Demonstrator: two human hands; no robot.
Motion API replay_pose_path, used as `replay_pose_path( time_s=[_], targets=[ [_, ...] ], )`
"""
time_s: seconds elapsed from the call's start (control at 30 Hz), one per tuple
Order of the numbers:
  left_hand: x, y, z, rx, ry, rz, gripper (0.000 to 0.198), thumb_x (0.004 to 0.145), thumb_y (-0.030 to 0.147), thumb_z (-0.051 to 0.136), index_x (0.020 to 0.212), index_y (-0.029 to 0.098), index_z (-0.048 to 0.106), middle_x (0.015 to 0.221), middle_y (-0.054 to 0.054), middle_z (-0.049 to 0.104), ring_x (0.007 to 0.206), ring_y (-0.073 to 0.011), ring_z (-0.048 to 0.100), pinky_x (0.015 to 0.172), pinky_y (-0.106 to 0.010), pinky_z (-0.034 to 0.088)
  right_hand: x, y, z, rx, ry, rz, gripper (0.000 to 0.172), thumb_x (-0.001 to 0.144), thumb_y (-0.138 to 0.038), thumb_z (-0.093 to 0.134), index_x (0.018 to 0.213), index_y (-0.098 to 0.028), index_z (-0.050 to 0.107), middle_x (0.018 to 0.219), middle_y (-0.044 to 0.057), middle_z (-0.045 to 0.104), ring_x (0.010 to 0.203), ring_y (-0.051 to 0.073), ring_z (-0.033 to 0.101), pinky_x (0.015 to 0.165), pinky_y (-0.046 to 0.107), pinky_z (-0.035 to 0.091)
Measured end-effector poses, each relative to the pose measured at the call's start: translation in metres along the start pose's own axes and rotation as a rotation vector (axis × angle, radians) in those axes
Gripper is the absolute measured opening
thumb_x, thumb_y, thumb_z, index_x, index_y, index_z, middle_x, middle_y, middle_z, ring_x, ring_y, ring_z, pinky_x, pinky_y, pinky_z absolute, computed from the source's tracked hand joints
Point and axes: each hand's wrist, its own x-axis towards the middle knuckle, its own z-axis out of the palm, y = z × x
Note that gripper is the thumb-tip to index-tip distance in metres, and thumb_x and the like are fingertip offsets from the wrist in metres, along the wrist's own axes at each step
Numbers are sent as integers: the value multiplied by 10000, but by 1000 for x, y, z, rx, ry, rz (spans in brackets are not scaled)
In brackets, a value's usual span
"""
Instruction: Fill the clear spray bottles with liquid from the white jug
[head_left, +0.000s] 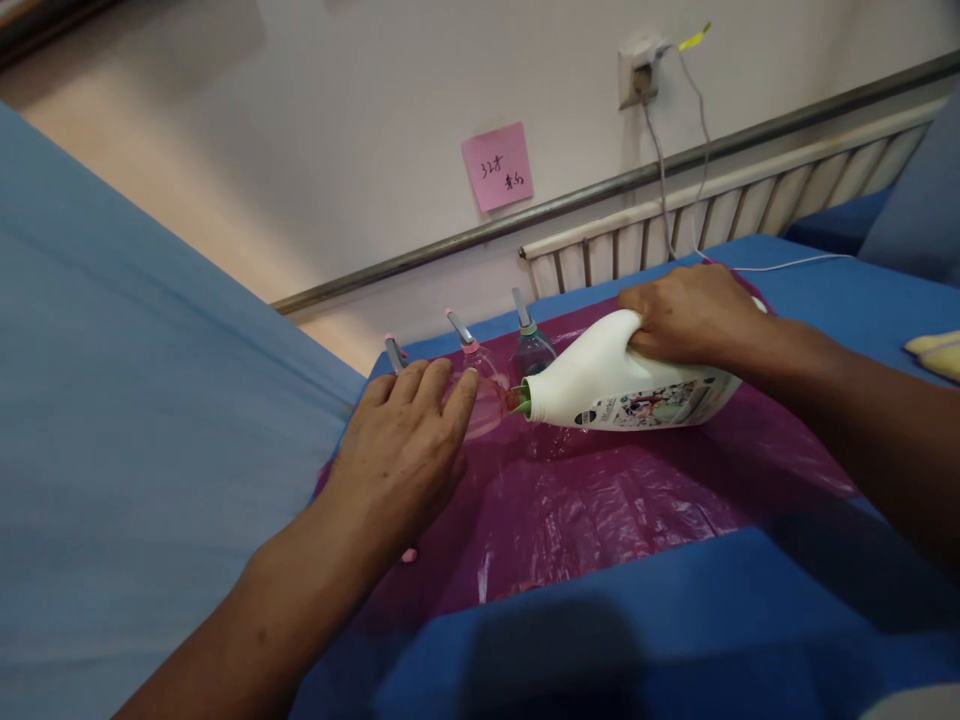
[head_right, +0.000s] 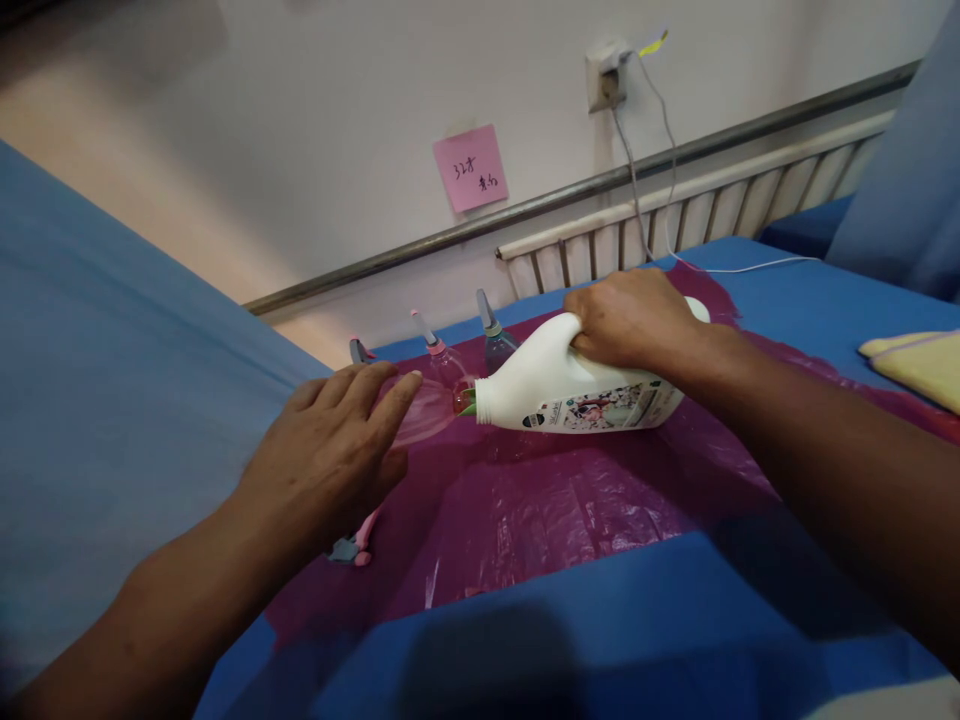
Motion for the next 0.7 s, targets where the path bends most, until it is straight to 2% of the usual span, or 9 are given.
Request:
replay_pose_path(
  time_s=[0.27, 0.47, 0.7],
  targets=[
    [2, 1, -6, -29, -22, -10, 585, 1008, 130, 690, 1591, 156, 654, 1524, -217, 716, 1379, -452, 708, 1109, -573, 581, 2, 0, 1, 6, -1, -5, 418, 1028, -478, 554, 1243, -267, 844, 1052, 168, 841, 944, 369, 760, 787, 436, 419],
    [5, -1, -9, 42, -62, 23, 574, 1018, 131, 647, 1591, 148, 639, 1555, -226, 705, 1377, -432, 706, 1080, -550, 578, 1, 0, 2, 23, 5, -2, 413, 1028, -471, 578, 1251, -260, 854, 1065, 172, 849, 968, 383, 770, 812, 440, 450],
    [7, -2, -15, 72, -77, 49, 590, 1027, 154, 627, 1616, 178, 609, 1544, -202, 710, 1365, -412, 701, 1087, -531, 578, -1, -2, 0, 4, 15, -6, 396, 1034, -445, 556, 1222, -258, 851, 1051, 173, 857, 920, 363, 763, 757, 433, 428]
  ],
)
